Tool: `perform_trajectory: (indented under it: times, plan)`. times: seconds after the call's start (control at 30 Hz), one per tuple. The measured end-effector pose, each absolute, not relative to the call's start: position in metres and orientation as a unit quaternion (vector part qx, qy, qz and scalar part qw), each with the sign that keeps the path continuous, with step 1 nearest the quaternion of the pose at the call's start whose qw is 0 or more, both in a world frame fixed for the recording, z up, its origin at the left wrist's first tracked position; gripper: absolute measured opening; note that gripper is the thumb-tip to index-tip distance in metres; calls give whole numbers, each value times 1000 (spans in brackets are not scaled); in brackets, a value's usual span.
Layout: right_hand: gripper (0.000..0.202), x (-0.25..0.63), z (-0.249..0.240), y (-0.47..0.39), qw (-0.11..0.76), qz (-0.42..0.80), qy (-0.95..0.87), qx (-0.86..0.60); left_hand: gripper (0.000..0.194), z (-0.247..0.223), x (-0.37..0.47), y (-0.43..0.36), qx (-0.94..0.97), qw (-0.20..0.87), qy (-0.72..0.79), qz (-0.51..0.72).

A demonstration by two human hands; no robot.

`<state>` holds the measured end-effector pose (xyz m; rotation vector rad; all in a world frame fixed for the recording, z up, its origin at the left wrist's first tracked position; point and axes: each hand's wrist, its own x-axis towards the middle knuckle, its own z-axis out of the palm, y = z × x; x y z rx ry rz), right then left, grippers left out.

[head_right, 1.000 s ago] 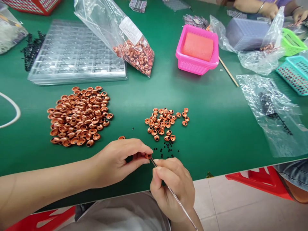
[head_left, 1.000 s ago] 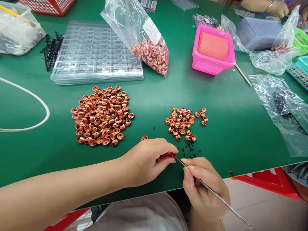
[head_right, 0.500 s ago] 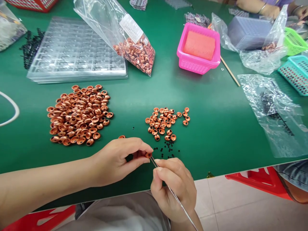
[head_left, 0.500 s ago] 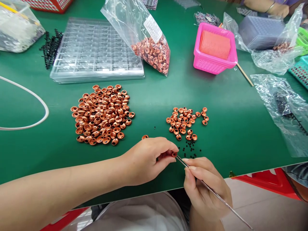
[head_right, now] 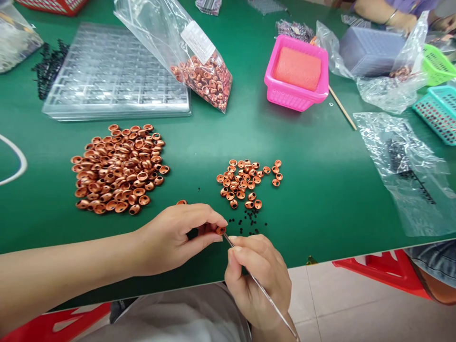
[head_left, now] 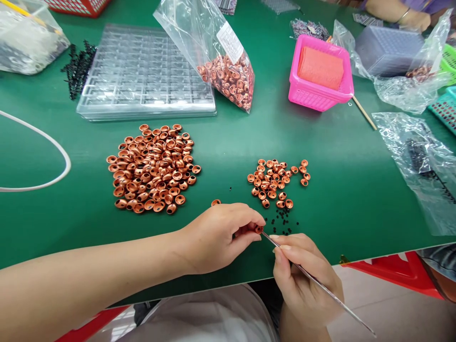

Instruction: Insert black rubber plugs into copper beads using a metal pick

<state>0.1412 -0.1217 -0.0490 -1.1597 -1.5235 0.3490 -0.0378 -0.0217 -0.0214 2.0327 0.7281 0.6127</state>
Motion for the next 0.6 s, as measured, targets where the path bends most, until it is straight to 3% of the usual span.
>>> perform_trajectory:
  times: [0.6]
  plan:
    - [39,137,-47,-121,564,171,-616,-523,10,-24,-42,-22,841,408,265,236]
